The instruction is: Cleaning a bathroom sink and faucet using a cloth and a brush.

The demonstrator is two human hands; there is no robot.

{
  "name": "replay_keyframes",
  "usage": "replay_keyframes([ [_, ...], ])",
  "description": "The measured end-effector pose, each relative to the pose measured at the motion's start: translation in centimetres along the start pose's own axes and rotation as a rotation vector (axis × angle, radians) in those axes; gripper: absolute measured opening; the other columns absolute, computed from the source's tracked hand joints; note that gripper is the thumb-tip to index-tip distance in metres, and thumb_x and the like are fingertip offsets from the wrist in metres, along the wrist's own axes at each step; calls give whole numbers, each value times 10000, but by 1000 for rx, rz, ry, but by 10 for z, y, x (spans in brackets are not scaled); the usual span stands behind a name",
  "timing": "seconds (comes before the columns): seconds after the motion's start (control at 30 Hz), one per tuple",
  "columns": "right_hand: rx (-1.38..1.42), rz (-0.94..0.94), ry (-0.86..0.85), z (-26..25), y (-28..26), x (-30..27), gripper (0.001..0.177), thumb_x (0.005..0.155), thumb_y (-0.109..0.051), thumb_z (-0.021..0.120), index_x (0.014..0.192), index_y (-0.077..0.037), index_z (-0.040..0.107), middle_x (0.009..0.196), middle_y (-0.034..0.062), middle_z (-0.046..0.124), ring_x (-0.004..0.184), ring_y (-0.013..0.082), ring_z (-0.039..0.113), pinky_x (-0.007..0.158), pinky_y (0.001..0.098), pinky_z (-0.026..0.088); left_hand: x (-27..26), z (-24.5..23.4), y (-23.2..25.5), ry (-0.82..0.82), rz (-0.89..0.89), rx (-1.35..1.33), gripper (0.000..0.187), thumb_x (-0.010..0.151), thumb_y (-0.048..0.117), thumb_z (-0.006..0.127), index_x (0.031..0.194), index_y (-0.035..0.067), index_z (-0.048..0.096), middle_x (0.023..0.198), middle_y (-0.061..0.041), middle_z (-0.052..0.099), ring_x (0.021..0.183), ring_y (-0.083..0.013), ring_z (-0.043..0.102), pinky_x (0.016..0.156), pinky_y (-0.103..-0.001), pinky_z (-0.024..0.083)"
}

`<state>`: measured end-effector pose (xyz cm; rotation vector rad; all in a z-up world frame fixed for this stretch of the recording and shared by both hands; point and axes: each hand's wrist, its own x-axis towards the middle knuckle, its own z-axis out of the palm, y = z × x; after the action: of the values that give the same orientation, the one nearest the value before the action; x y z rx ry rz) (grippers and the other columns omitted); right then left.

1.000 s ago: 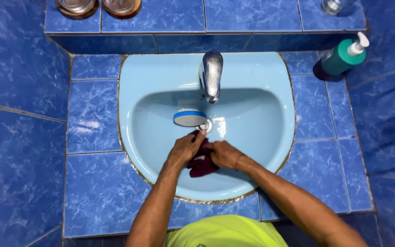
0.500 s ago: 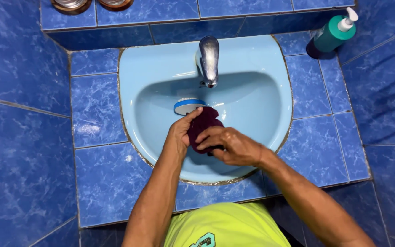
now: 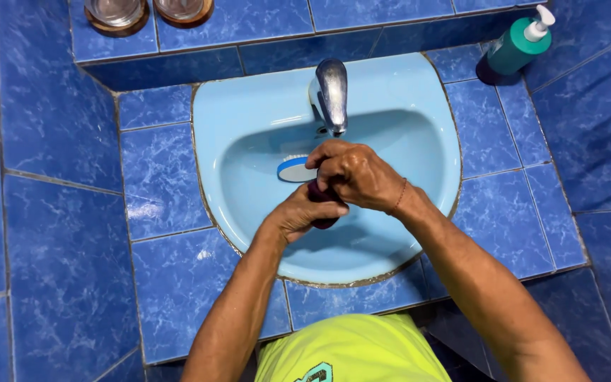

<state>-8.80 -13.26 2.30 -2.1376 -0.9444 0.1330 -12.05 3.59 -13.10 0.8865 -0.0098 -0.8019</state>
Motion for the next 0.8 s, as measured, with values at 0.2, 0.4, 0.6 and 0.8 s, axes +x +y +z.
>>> replay_keyframes([
  [0.2, -183, 3, 63, 4, 7, -17, 477, 800, 71, 658, 1252, -81, 686, 1350, 119, 696, 1235, 331, 676, 1042, 419, 571, -9, 1, 25, 148, 55, 56, 488, 690, 15, 838, 1148, 25, 671, 990, -68, 711, 859, -189, 717, 803, -380, 615],
  [0.4, -149, -38, 79, 31, 19, -33, 905, 698, -38, 761, 1523, 56, 403, 1458, 329, 515, 1275, 458, 545, 1056, 492, 453, -8, -3, 29, 243, 98, 359, 661, 606, 18, 847, 1236, 44, 649, 1047, -71, 697, 915, -184, 674, 784, -356, 583],
  [0.6, 102, 477, 274, 64, 31, -45, 489, 828, 2, 682, 1306, -64, 607, 1191, 113, 732, 1098, 244, 741, 969, 351, 613, 3, -2, -6, 350, 386, 646, 978, 577, 62, 928, 1419, 76, 430, 1231, -67, 585, 1129, -200, 605, 917, -329, 544],
  [0.8, 466, 627, 271, 73, 42, -52, 473, 843, -16, 727, 1294, -30, 584, 1133, 159, 734, 1034, 216, 726, 898, 356, 621, -8, 12, 3, 251, 224, 424, 848, 570, 19, 881, 1353, 64, 559, 1141, -62, 674, 986, -183, 668, 795, -323, 588],
])
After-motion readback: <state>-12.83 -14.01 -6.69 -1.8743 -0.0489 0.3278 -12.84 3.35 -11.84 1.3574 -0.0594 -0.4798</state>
